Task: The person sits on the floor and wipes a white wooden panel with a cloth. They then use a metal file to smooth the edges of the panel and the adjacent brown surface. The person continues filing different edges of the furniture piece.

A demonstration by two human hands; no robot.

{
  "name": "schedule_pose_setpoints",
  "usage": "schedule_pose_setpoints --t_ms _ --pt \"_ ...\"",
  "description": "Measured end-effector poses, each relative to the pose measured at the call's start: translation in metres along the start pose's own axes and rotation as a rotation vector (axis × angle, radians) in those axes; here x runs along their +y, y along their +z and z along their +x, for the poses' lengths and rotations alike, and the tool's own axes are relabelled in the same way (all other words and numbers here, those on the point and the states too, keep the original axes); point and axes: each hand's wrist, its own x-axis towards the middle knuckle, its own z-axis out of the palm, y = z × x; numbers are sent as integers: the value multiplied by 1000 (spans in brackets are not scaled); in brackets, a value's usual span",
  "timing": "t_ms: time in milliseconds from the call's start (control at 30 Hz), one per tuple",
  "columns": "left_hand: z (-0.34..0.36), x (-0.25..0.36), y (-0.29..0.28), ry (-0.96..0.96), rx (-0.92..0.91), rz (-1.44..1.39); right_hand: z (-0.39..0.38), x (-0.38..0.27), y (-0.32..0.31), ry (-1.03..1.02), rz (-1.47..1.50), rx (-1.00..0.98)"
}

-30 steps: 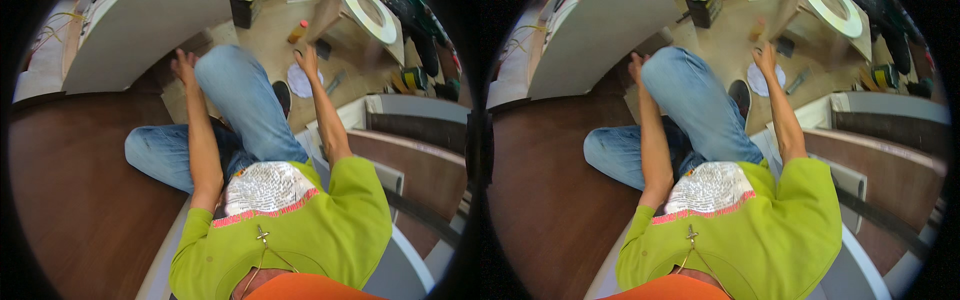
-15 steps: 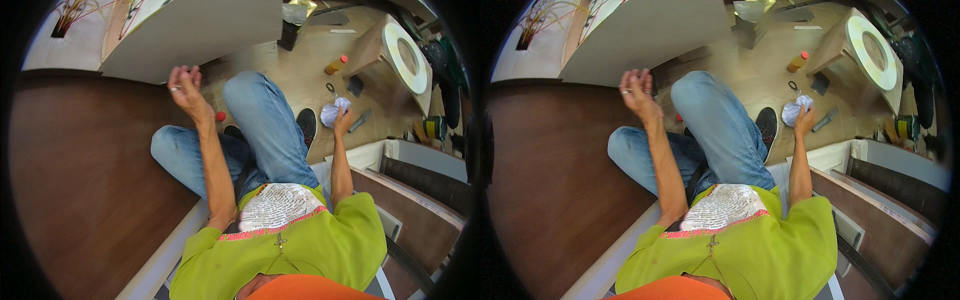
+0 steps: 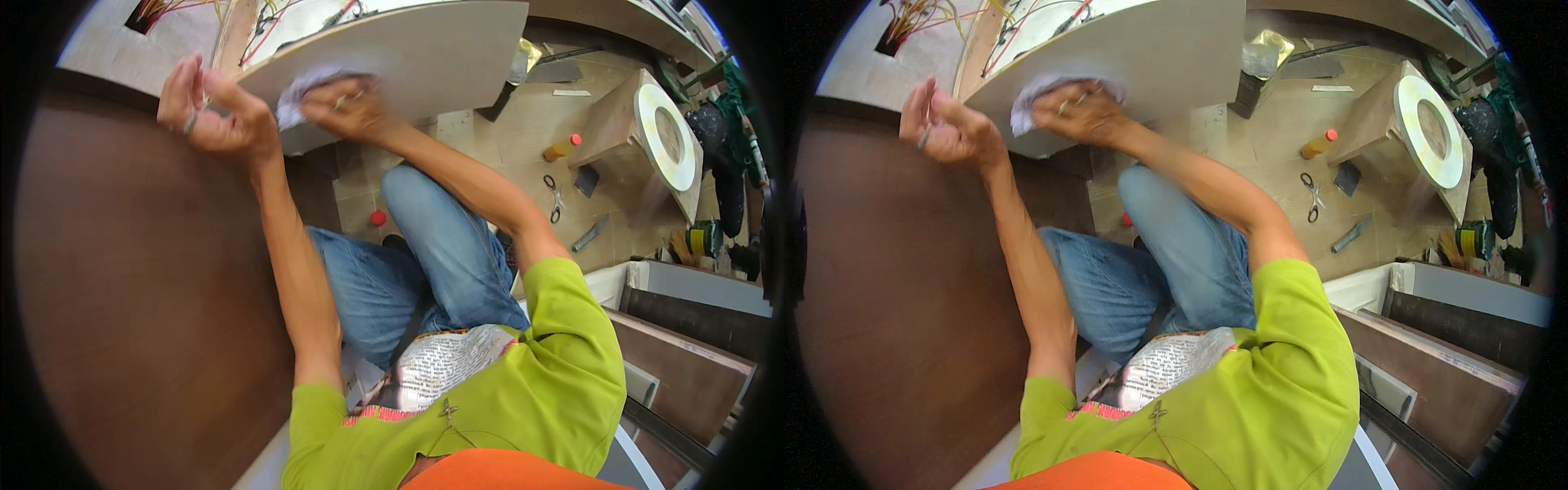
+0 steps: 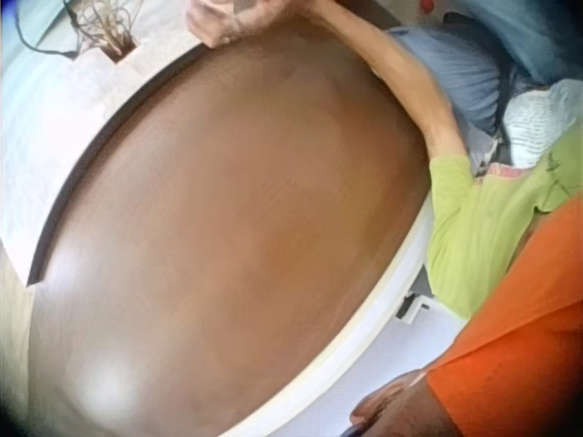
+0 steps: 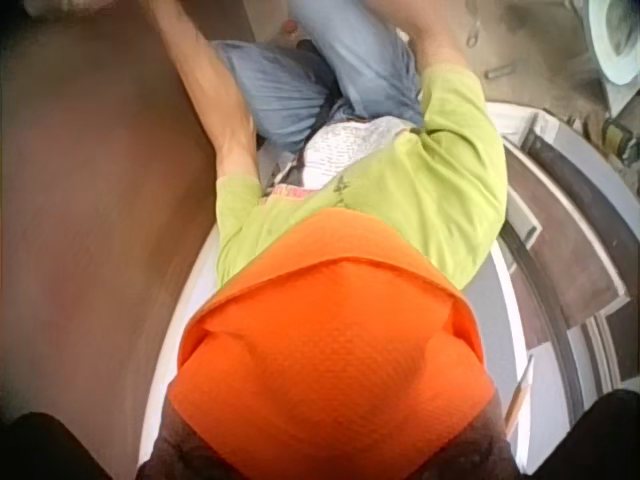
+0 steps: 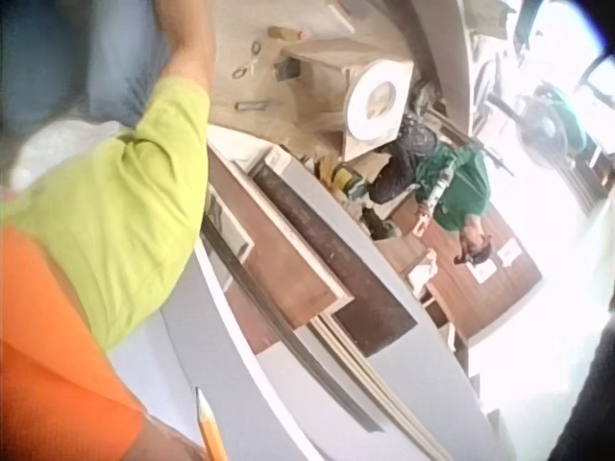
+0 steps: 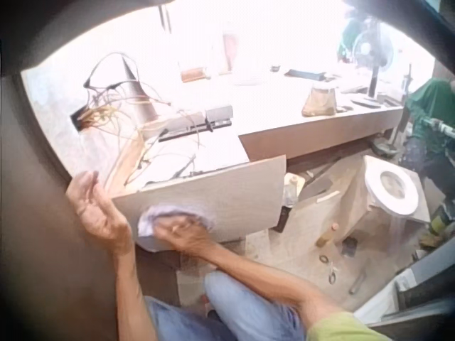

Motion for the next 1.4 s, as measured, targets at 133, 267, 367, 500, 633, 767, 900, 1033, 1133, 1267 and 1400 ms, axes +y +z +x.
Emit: schedule_pose_setpoints --t_ms 133,267,367,500,633,767,900,1033,1133,1267,1400 --pt "-5 -7 -27 41 -45 10 10 4 2 -280 19 -22" --pt "-5 -14 -41 117 -98 65 -36 36 -34 -340 -5 -302" --pt "-2 -15 -42 49 -81 79 -63 75 -69 -361 -204 -117" --pt "1 -17 -49 57 -86 70 -95 116 -103 -210 -242 -62" --pt "6 -16 -38 75 -41 -19 -61 98 -100 -26 -329 140" --pt "-2 -8 -42 100 -67 -50 8 71 -65 39 -266 378" --pt "-7 -8 -41 47 -76 -54 -51 63 -53 213 -318 332" --pt "-10 3 -37 22 -61 -18 -150 63 -45 232 -353 252" --pt "-9 0 -38 66 -2 -44 -114 56 -72 233 -301 18" --pt "-8 5 -39 8 -24 -29 2 68 -66 65 -268 311" --pt "-11 11 -43 39 -67 4 -32 62 -59 47 -303 248"
